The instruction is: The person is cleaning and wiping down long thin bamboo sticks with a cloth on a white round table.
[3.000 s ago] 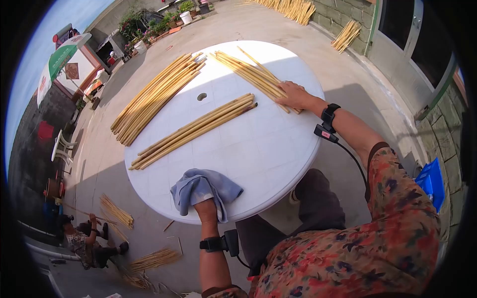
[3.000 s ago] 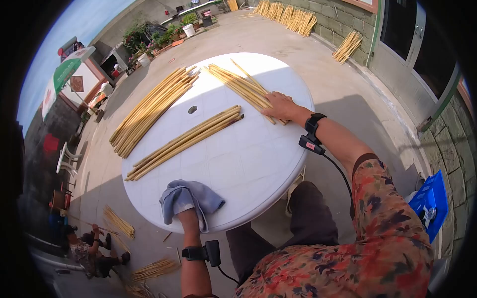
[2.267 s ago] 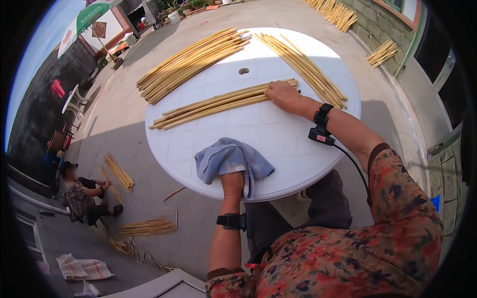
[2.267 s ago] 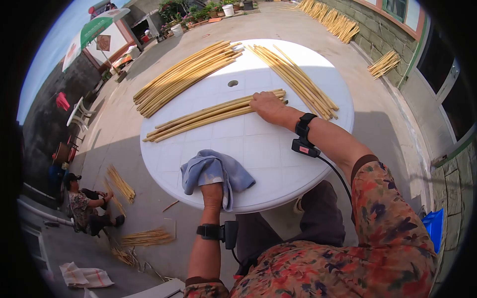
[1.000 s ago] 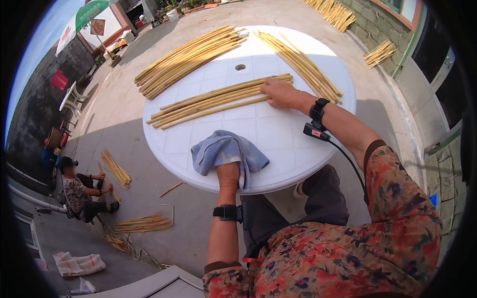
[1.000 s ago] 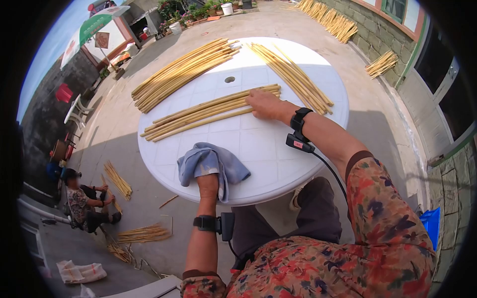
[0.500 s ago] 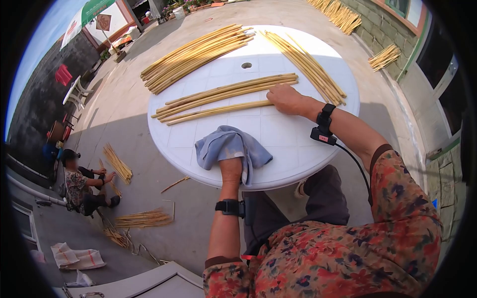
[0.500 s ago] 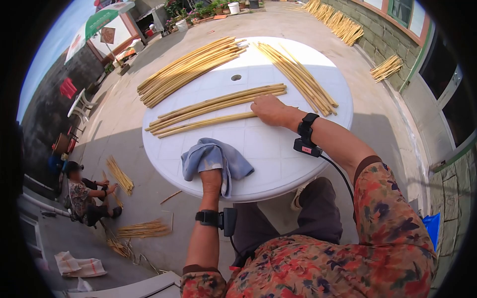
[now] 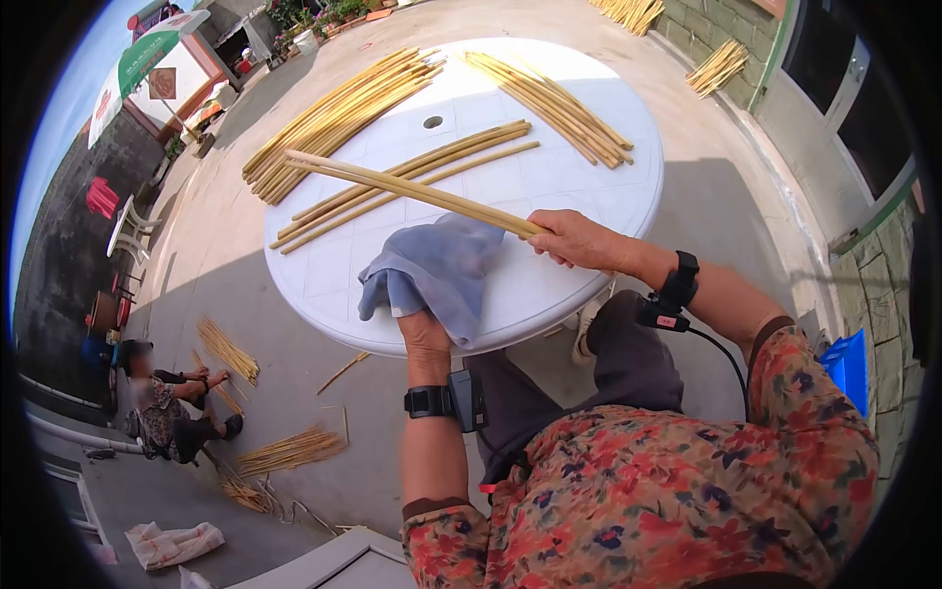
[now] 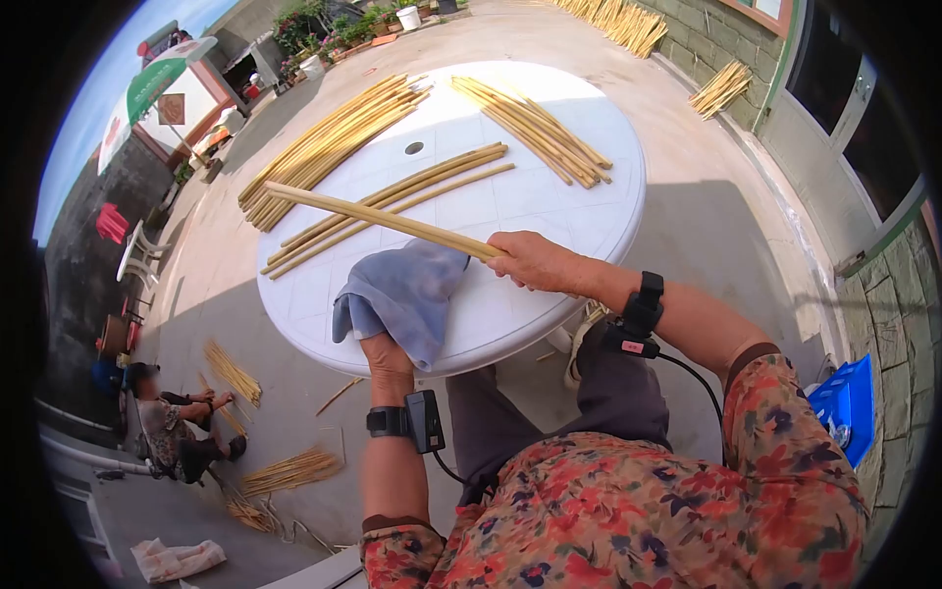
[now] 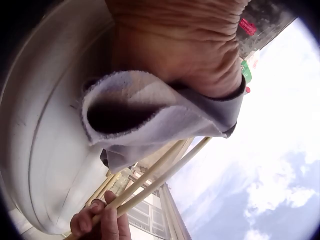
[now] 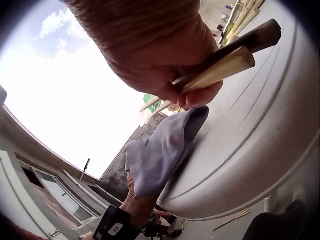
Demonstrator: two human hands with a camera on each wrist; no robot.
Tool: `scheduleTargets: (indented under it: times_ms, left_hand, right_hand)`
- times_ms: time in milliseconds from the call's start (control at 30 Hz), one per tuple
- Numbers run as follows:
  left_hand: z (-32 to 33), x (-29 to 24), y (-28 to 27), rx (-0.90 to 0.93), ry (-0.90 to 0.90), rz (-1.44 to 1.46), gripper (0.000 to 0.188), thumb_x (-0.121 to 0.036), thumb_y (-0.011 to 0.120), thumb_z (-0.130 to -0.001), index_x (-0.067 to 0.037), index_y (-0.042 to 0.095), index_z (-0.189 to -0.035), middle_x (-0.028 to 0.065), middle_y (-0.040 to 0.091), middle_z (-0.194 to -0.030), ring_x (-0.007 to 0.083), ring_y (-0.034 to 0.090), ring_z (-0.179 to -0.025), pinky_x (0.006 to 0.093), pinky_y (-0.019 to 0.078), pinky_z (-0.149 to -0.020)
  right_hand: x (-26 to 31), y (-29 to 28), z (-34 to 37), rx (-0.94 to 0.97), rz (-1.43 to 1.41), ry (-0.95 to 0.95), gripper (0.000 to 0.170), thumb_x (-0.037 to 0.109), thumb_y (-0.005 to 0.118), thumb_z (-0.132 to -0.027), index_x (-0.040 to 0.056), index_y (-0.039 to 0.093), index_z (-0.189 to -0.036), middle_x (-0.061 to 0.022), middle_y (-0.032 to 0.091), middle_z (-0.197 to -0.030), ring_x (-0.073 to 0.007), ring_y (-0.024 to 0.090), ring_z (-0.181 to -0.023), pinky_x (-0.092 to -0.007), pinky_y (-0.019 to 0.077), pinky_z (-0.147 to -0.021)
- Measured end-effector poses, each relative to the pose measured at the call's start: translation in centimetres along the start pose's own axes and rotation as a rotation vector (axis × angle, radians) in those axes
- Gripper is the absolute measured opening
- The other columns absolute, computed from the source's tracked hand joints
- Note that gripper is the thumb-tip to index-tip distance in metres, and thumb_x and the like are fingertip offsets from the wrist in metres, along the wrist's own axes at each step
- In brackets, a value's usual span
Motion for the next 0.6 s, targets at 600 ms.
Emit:
scheduleTargets:
  times_ms: [600]
  left_hand:
    - [-1.5, 4.5, 1.4, -0.094, 0.130, -0.344, 0.022, -0.031, 0.048, -0.087, -0.009, 0.049, -0.091, 0.0019, 0.052, -0.084, 0.0137, 0.051, -0.074, 0.0274, 0.0445, -0.066]
  right_hand:
    - [-3.5, 8.6, 5.2, 0.229, -0.844, 0.175, 0.036, 0.034, 0.035, -0.092, 0.0008, 0.047, -0.099, -0.0083, 0.056, -0.075, -0.0117, 0.056, -0.050, -0.0238, 0.0512, -0.044]
Point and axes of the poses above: each hand's wrist, its own z-axis away from the middle knuckle, its own y-axis out of the palm, x = y × z, the point moved 9 cm from there along -z, towards the middle knuckle
